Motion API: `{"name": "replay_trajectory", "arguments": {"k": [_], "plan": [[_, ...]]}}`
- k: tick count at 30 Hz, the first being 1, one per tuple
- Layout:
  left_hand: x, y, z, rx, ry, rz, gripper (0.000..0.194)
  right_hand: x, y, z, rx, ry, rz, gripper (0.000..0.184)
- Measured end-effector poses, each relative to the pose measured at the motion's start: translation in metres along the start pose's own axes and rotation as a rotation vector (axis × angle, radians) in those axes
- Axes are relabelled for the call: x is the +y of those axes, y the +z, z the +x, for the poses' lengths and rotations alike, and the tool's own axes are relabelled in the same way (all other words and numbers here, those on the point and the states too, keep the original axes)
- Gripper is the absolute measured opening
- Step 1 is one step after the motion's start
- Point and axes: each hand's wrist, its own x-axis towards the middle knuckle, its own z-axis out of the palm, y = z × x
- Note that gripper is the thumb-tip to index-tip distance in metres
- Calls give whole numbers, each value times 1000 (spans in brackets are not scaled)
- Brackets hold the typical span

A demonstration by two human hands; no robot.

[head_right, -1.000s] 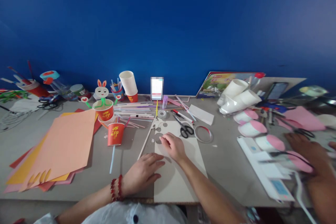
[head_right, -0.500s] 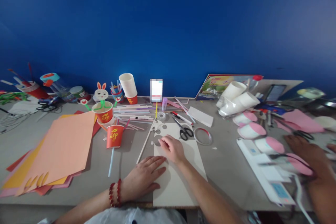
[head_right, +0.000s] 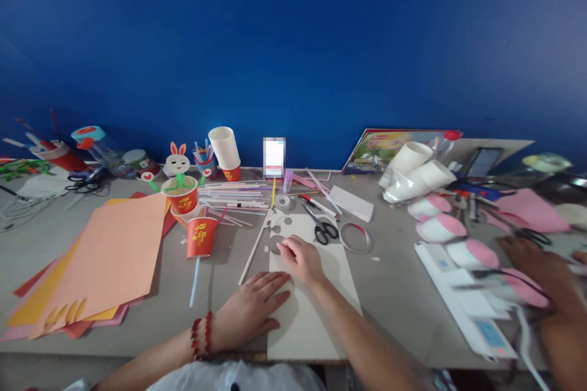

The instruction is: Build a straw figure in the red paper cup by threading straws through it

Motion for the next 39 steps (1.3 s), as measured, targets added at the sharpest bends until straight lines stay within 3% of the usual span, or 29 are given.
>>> {"name": "replay_trajectory", "arguments": {"k": [39], "plan": [[-1, 1, 0, -3, -17, -43, 58, -2, -1, 1, -26, -14, -60, 29]]}}
